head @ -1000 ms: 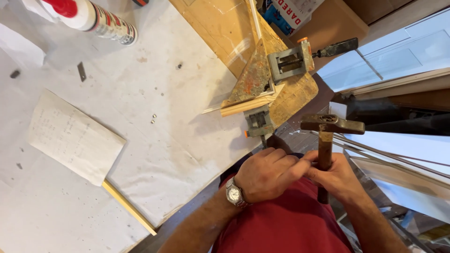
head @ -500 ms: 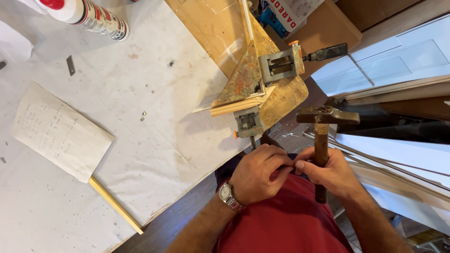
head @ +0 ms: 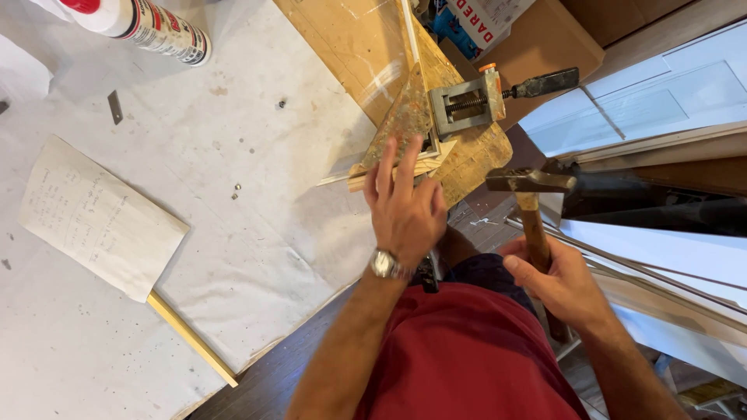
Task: Assembling a wooden frame by gluing, clamping, and hammering mitered joints.
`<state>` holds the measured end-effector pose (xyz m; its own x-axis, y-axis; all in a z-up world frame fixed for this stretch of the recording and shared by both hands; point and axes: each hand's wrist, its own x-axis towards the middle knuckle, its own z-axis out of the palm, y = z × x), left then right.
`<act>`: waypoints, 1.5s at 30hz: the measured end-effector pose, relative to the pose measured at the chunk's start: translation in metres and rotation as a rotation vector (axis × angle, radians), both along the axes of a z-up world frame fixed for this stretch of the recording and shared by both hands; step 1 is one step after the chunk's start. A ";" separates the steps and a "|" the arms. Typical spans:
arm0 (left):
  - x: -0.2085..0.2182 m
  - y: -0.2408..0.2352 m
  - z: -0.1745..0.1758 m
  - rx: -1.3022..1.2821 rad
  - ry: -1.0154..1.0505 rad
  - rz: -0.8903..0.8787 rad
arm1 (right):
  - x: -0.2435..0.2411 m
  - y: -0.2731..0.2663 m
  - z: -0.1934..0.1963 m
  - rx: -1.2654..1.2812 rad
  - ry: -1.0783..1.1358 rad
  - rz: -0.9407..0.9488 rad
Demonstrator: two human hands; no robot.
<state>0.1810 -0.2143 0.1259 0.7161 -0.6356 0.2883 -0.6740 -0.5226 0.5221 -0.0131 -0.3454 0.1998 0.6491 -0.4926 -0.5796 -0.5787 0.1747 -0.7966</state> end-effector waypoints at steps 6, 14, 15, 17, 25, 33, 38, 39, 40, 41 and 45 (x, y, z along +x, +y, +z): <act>0.018 -0.026 -0.006 -0.021 -0.043 0.158 | -0.021 -0.001 -0.006 -0.051 0.084 -0.005; 0.019 -0.030 -0.002 -0.002 -0.047 0.190 | -0.029 0.003 -0.002 -0.076 0.494 0.125; 0.018 -0.031 -0.002 -0.004 -0.053 0.197 | -0.031 0.003 -0.003 -0.054 0.532 0.097; 0.018 -0.032 -0.002 -0.001 -0.054 0.198 | -0.033 0.003 -0.007 -0.064 0.549 0.115; 0.019 -0.032 -0.002 0.016 -0.076 0.205 | -0.032 0.006 -0.010 -0.161 0.558 0.204; 0.018 -0.033 -0.003 -0.001 -0.074 0.208 | -0.003 0.006 -0.001 -0.240 0.462 0.294; 0.016 -0.034 -0.013 -0.036 -0.051 0.223 | 0.021 0.012 -0.001 -0.514 0.238 0.307; 0.016 -0.034 -0.012 -0.035 -0.055 0.224 | 0.026 0.011 -0.002 -0.569 0.150 0.329; 0.016 -0.034 -0.011 -0.033 -0.055 0.226 | 0.032 0.012 -0.002 -0.568 0.149 0.330; 0.016 -0.034 -0.009 -0.037 -0.040 0.226 | 0.037 0.013 -0.002 -0.586 0.116 0.344; 0.016 -0.037 -0.008 -0.022 -0.059 0.249 | 0.055 0.010 -0.009 -0.667 0.031 0.417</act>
